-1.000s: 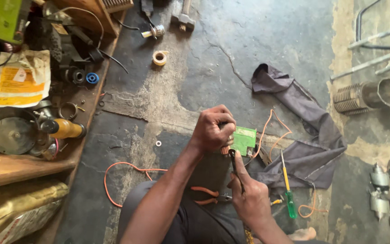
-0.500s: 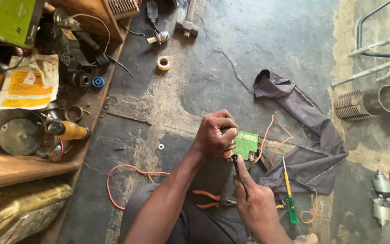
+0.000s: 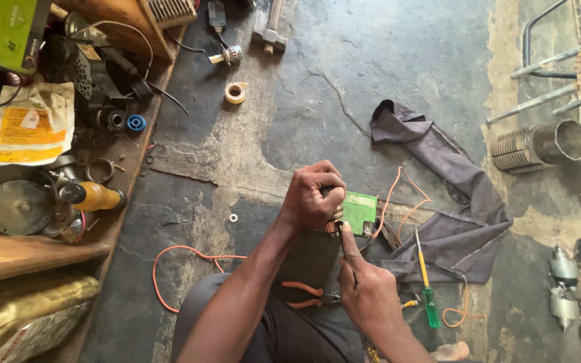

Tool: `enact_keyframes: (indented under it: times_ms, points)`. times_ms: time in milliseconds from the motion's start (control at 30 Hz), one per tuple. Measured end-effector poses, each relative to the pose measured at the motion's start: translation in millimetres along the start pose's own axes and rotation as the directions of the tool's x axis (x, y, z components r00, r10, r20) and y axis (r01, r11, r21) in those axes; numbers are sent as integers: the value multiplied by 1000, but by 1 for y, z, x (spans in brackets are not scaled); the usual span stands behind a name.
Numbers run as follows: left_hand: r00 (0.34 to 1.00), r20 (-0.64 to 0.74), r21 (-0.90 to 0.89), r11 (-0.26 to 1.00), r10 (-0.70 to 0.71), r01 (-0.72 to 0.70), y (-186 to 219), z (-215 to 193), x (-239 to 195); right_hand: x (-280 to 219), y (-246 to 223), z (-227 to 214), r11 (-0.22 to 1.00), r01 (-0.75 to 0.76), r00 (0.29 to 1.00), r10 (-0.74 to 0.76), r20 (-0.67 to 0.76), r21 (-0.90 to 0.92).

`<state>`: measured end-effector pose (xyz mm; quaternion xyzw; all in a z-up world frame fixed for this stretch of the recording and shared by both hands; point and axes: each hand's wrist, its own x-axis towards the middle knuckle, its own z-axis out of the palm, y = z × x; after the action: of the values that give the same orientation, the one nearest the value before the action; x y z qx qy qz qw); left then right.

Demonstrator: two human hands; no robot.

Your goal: The person sits on the floor and uses a screwdriver to adjust the commutator of a small electric motor. They then wipe the motor with a cloth and use a metal file to smooth the commutator surface repeatedly.

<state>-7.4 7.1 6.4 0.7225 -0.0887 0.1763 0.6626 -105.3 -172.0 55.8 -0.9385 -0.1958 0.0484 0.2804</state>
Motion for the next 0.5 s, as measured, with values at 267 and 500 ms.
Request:
enact_keyframes:
  times_ms: [267,500]
  points:
    - [1000,5,13,1000,12,-12,-2,1,1,4,1,2,1000,29,1000,-29,-3,8]
    - [999,25,-48,998,-37,38,-2,-2,2,2,1,-6,1000,-9,999,9,37,-3]
